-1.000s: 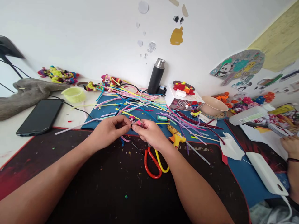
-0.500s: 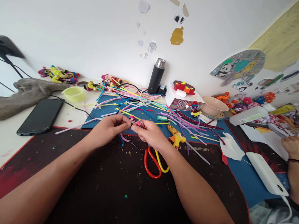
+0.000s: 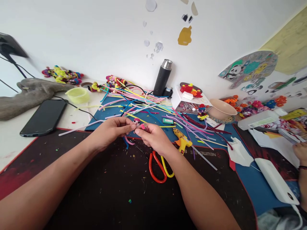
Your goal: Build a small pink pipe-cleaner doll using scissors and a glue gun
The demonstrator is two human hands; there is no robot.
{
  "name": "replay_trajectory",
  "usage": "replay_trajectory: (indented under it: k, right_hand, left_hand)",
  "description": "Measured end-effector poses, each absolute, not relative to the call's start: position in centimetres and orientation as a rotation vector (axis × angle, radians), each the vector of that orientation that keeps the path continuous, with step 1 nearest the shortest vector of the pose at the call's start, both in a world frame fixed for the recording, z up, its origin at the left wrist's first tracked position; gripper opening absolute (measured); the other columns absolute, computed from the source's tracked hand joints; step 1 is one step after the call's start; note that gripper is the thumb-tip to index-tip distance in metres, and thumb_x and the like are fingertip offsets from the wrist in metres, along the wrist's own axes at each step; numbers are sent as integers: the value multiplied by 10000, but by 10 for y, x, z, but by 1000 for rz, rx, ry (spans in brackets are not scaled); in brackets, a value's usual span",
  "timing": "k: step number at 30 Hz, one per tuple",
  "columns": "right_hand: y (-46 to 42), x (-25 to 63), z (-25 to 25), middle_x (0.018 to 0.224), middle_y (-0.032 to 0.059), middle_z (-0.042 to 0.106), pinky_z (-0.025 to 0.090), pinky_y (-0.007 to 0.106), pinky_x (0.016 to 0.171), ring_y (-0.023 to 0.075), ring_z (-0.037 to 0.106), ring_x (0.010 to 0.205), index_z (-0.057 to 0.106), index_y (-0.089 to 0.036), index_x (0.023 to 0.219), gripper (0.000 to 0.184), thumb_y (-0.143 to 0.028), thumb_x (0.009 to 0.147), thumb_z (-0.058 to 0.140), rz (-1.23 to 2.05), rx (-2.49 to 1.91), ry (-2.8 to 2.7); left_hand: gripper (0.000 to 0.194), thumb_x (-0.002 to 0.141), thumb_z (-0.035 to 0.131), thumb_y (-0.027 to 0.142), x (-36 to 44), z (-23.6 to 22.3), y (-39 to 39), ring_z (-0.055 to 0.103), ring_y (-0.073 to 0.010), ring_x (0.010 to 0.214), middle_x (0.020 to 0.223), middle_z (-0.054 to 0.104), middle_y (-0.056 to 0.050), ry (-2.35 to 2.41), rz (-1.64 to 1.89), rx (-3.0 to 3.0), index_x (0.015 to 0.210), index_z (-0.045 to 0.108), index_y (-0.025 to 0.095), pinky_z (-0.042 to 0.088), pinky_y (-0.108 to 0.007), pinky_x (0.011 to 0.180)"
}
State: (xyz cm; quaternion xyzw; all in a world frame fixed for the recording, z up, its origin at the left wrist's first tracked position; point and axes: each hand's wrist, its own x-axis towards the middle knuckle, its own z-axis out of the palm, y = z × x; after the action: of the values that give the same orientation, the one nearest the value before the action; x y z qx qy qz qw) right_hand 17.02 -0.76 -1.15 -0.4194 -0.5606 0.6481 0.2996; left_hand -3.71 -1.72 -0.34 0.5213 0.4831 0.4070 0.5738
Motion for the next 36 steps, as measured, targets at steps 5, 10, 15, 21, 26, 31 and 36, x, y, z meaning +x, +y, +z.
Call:
replay_trajectory:
  k: [5,10,15,21,26,31,36]
  right_hand:
    - [-8,169,-9,616,-103,365,200,260,495,80,286,503,526,-230,839,365,-496,892,770,1756,-1081,-1482]
    - [-8,170,-10,631,-102,369,198,261,497,76,287,509,540,-225,857,349,-487,894,767,1772,-1060,-1474]
    - [-9,170,-10,638,-100,372,198,262,498,77,297,510,527,-228,854,356,-489,901,766,1789,-1056,-1469]
    - [-9,171,-14,645,-96,392,208,260,495,79,312,514,549,-224,868,366,-506,893,780,1776,-1066,-1479]
    - [-10,170,-11,647,-97,385,198,260,493,76,299,515,552,-220,862,379,-508,883,797,1802,-1067,-1456]
    - [-11,168,-2,626,-106,332,155,267,497,74,249,513,646,-191,908,378,-514,849,835,1881,-1038,-1376]
    - [-11,168,0,637,-102,331,135,273,497,74,234,518,699,-171,978,396,-507,832,849,1893,-1035,-1351]
  left_hand:
    - [521,676,949,680,-38,-4,-16,487,-134,651,758,676,-25,1127,981,1198,801,820,191,405,-252,589]
    - [488,684,951,653,-39,-4,-16,488,-131,645,765,698,-29,1130,990,1196,799,829,195,388,-251,583]
    - [459,686,943,634,-38,-1,-16,536,-153,651,785,741,-44,1137,984,1219,814,843,204,431,-277,608]
    - [469,661,956,630,-39,-2,-16,566,-160,671,798,759,-49,1146,963,1211,818,843,203,440,-275,618]
    - [488,650,953,640,-39,0,-16,543,-148,661,783,730,-40,1175,950,1196,815,832,197,423,-263,597]
    - [501,579,979,618,-37,6,-17,451,-112,592,699,658,-16,1187,997,1094,754,792,187,349,-247,538]
    - [450,623,952,591,-38,8,-17,394,-102,547,637,606,2,1169,1011,1096,723,764,195,293,-254,507]
